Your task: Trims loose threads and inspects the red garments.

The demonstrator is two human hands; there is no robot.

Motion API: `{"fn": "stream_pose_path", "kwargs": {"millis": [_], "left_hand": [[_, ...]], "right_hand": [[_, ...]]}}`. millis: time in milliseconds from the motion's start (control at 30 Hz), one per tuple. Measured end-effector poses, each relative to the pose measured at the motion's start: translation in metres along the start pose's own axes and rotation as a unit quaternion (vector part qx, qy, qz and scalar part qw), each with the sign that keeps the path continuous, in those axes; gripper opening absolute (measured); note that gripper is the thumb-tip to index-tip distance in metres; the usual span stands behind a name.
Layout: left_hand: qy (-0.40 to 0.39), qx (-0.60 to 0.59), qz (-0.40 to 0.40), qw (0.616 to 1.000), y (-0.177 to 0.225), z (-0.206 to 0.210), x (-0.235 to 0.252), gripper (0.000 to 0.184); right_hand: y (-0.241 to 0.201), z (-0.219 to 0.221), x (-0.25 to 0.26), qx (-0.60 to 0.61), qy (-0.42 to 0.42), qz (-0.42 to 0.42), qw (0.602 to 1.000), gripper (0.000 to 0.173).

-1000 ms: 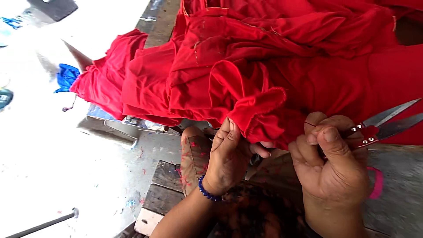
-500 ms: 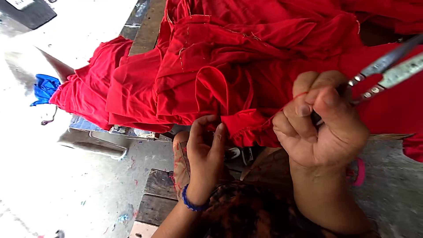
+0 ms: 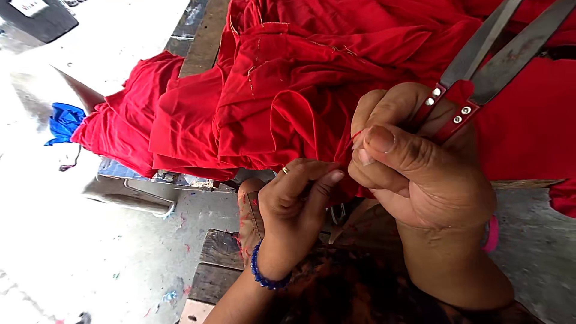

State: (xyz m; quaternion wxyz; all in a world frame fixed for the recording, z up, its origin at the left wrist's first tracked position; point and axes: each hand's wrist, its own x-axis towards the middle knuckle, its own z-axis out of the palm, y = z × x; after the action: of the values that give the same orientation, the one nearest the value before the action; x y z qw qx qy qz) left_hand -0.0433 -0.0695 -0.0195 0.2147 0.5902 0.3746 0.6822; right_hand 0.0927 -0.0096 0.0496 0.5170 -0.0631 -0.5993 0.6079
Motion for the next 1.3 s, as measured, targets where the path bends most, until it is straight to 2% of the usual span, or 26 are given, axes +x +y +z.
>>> {"fn": "stream_pose_path", "kwargs": {"millis": [67,133,200,267,333,433,600,733,833,900,967,1033,1100,1200,1233,1300], "left_hand": [[0.045,-0.134,-0.109,0.984,0.004,0.0,0.0,0.008],[0.079,-0.233,-0.186,0.951,0.008,-0.004,0.001,0.012],[0.098,-0.284,-0.219,0.928,0.013,-0.007,0.003,0.018],[0.108,-0.3,-0.214,0.923,0.015,-0.008,0.004,0.019],[0.103,-0.285,-0.189,0.934,0.016,-0.008,0.003,0.019],[0.091,-0.232,-0.147,0.957,0.017,-0.005,0.0,0.015],[0.066,-0.164,-0.077,0.981,0.016,0.003,-0.004,0.009],[0.052,-0.136,-0.062,0.987,0.012,0.006,-0.01,0.01],[0.063,-0.14,-0.055,0.987,0.005,-0.004,-0.008,0.014],[0.109,-0.053,-0.034,0.992,0.0,-0.042,0.002,0.019],[0.176,0.059,0.007,0.983,-0.008,-0.11,0.016,0.027],[0.197,0.18,0.055,0.962,-0.023,-0.201,0.034,0.032],[0.224,0.286,0.049,0.93,-0.036,-0.268,0.052,0.034],[0.403,0.335,-0.111,0.844,-0.028,-0.276,0.098,0.029],[0.401,0.343,-0.117,0.841,-0.035,-0.292,0.102,0.03],[0.332,0.364,-0.05,0.869,-0.067,-0.343,0.099,0.033]], "right_hand": [[-0.005,0.0,-0.001,-0.124,0.003,-0.015,0.992,0.003],[-0.008,-0.003,-0.009,-0.266,-0.002,-0.029,0.964,0.022],[-0.004,-0.005,-0.024,-0.39,0.02,-0.055,0.919,0.026],[0.003,-0.007,-0.04,-0.508,0.042,-0.078,0.857,0.023],[0.01,-0.005,-0.054,-0.592,0.046,-0.09,0.8,0.029],[0.014,-0.003,-0.059,-0.644,0.041,-0.098,0.758,0.033],[0.014,0.001,-0.055,-0.653,0.057,-0.114,0.746,0.032],[0.018,0.001,-0.055,-0.657,0.06,-0.11,0.744,0.031],[0.019,-0.009,-0.056,-0.606,0.079,-0.087,0.787,0.031],[0.018,-0.023,-0.055,-0.549,0.113,-0.074,0.825,0.027],[0.015,-0.042,-0.057,-0.51,0.162,-0.066,0.842,0.021],[0.015,-0.064,-0.059,-0.492,0.218,-0.065,0.84,0.015],[0.017,-0.085,-0.063,-0.492,0.262,-0.055,0.829,0.012],[0.021,-0.101,-0.067,-0.523,0.277,-0.037,0.805,0.021],[0.023,-0.102,-0.068,-0.534,0.271,-0.022,0.801,0.027],[0.03,-0.103,-0.068,-0.56,0.254,0.001,0.788,0.038]]}}
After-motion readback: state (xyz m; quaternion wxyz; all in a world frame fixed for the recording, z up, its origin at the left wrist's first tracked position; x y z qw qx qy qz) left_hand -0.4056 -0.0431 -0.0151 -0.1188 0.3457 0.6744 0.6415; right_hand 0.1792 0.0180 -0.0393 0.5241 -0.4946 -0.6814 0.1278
